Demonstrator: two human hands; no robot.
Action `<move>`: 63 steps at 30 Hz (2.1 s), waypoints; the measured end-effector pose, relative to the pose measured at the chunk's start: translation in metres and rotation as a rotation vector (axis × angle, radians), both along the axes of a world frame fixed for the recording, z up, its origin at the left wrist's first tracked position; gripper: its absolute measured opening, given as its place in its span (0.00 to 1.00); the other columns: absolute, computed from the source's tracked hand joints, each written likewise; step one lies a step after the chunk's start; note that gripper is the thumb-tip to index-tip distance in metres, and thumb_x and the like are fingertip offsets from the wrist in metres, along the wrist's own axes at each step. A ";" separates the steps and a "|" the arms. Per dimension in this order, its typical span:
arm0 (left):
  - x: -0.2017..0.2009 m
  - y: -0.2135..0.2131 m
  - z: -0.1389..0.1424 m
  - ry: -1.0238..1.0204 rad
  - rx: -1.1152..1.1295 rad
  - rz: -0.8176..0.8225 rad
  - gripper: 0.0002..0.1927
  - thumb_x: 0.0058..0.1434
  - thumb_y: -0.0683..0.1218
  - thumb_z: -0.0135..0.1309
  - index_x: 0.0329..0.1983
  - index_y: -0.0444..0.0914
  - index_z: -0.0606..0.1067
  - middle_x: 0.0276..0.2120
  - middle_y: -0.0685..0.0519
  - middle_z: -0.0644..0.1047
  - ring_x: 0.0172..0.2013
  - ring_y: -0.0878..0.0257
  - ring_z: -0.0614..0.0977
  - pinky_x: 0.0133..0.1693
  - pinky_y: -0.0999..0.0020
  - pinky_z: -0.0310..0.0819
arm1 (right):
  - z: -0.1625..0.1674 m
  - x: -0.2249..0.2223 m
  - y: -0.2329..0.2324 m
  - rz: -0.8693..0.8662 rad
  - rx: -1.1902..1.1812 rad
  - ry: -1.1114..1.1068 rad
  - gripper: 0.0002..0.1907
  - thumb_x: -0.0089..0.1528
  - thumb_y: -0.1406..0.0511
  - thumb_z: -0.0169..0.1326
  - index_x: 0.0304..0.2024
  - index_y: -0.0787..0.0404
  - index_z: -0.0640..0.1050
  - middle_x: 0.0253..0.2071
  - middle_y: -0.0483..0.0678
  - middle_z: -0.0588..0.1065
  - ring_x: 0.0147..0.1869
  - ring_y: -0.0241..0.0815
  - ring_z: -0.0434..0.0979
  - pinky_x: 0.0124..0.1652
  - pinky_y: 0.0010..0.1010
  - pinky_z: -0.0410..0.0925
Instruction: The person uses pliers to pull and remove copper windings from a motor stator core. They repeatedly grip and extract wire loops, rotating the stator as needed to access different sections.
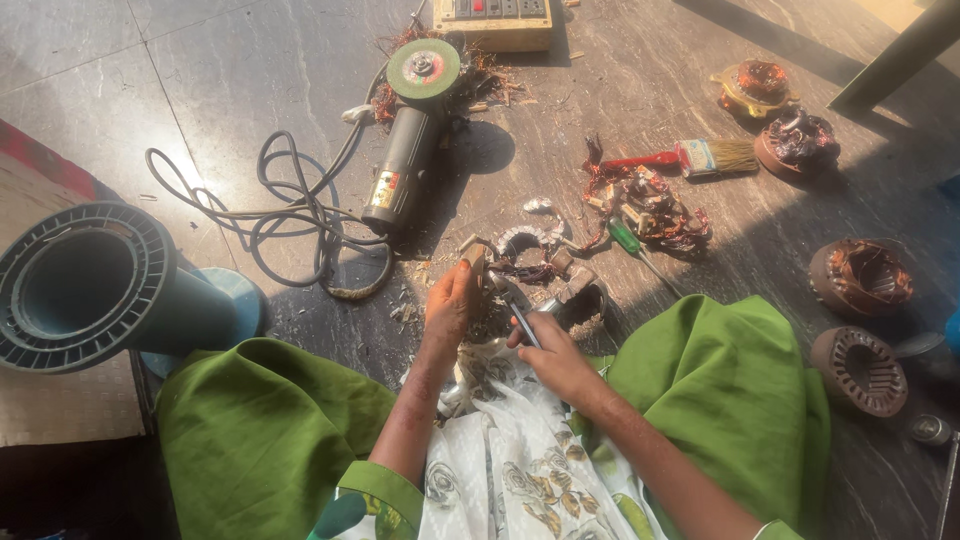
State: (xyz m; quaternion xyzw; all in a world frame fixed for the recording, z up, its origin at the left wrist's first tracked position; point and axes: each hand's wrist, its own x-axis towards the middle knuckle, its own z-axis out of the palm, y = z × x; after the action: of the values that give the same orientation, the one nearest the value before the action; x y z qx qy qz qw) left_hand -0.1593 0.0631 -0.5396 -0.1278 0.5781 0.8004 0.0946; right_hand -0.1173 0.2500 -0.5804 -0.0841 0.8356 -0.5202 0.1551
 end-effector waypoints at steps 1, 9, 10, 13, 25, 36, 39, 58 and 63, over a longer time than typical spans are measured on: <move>-0.001 0.000 0.000 -0.013 -0.040 0.004 0.25 0.71 0.63 0.42 0.48 0.40 0.78 0.32 0.59 0.75 0.32 0.72 0.74 0.36 0.75 0.69 | 0.001 0.000 -0.001 -0.007 0.024 0.019 0.13 0.56 0.69 0.51 0.44 0.63 0.76 0.46 0.50 0.72 0.51 0.44 0.74 0.52 0.35 0.68; 0.004 0.010 0.001 0.135 -0.412 0.028 0.23 0.73 0.60 0.42 0.45 0.36 0.75 0.32 0.50 0.77 0.33 0.63 0.75 0.37 0.66 0.70 | 0.012 0.011 -0.015 -0.082 0.175 0.123 0.11 0.56 0.72 0.44 0.41 0.64 0.72 0.47 0.56 0.69 0.51 0.55 0.74 0.52 0.45 0.67; 0.004 0.011 0.001 0.135 -0.435 0.034 0.24 0.73 0.60 0.41 0.45 0.35 0.75 0.32 0.49 0.77 0.33 0.63 0.75 0.37 0.65 0.71 | 0.013 0.012 -0.015 -0.081 0.214 0.121 0.11 0.56 0.72 0.44 0.41 0.64 0.71 0.47 0.56 0.69 0.52 0.56 0.74 0.53 0.46 0.66; 0.006 0.012 0.002 0.152 -0.468 0.048 0.24 0.73 0.60 0.39 0.46 0.35 0.74 0.33 0.49 0.77 0.34 0.61 0.77 0.39 0.65 0.71 | 0.014 0.013 -0.015 -0.072 0.281 0.115 0.12 0.56 0.73 0.44 0.42 0.64 0.71 0.46 0.57 0.69 0.53 0.57 0.73 0.53 0.47 0.65; 0.001 0.011 -0.002 -0.007 -0.227 0.039 0.24 0.73 0.62 0.37 0.43 0.40 0.74 0.30 0.56 0.72 0.31 0.68 0.71 0.35 0.70 0.67 | 0.012 0.010 -0.008 -0.038 0.058 0.090 0.23 0.54 0.71 0.43 0.52 0.65 0.73 0.53 0.56 0.71 0.60 0.53 0.72 0.61 0.39 0.63; 0.005 0.013 0.002 0.142 -0.503 0.020 0.25 0.72 0.62 0.37 0.42 0.37 0.74 0.35 0.46 0.79 0.35 0.57 0.80 0.39 0.60 0.73 | 0.007 0.008 -0.015 -0.108 0.089 0.150 0.30 0.55 0.69 0.50 0.61 0.70 0.68 0.64 0.58 0.66 0.67 0.57 0.66 0.63 0.40 0.60; 0.006 0.013 0.003 0.131 -0.533 -0.001 0.26 0.72 0.62 0.37 0.40 0.36 0.74 0.33 0.45 0.79 0.34 0.56 0.80 0.39 0.59 0.72 | 0.008 0.006 -0.014 -0.099 0.030 0.124 0.27 0.58 0.67 0.49 0.60 0.68 0.67 0.60 0.58 0.68 0.64 0.56 0.69 0.62 0.39 0.61; 0.001 0.020 0.006 -0.070 -0.383 0.208 0.31 0.67 0.66 0.48 0.27 0.36 0.80 0.19 0.56 0.74 0.22 0.70 0.71 0.26 0.67 0.64 | 0.017 0.016 -0.034 -0.315 -0.427 -0.447 0.13 0.69 0.59 0.48 0.40 0.64 0.72 0.29 0.44 0.73 0.26 0.32 0.72 0.25 0.25 0.66; 0.003 0.019 0.006 -0.111 -0.392 0.236 0.32 0.67 0.66 0.47 0.28 0.35 0.82 0.19 0.56 0.76 0.21 0.69 0.74 0.26 0.69 0.68 | 0.021 0.017 -0.032 -0.301 -0.359 -0.426 0.14 0.70 0.58 0.47 0.40 0.64 0.73 0.29 0.45 0.74 0.27 0.33 0.73 0.26 0.27 0.68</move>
State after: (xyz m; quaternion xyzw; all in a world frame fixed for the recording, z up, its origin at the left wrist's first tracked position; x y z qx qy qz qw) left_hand -0.1565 0.0825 -0.5333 -0.2539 0.6976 0.6700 0.0054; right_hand -0.1000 0.2183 -0.5595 0.1253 0.6823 -0.6824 0.2306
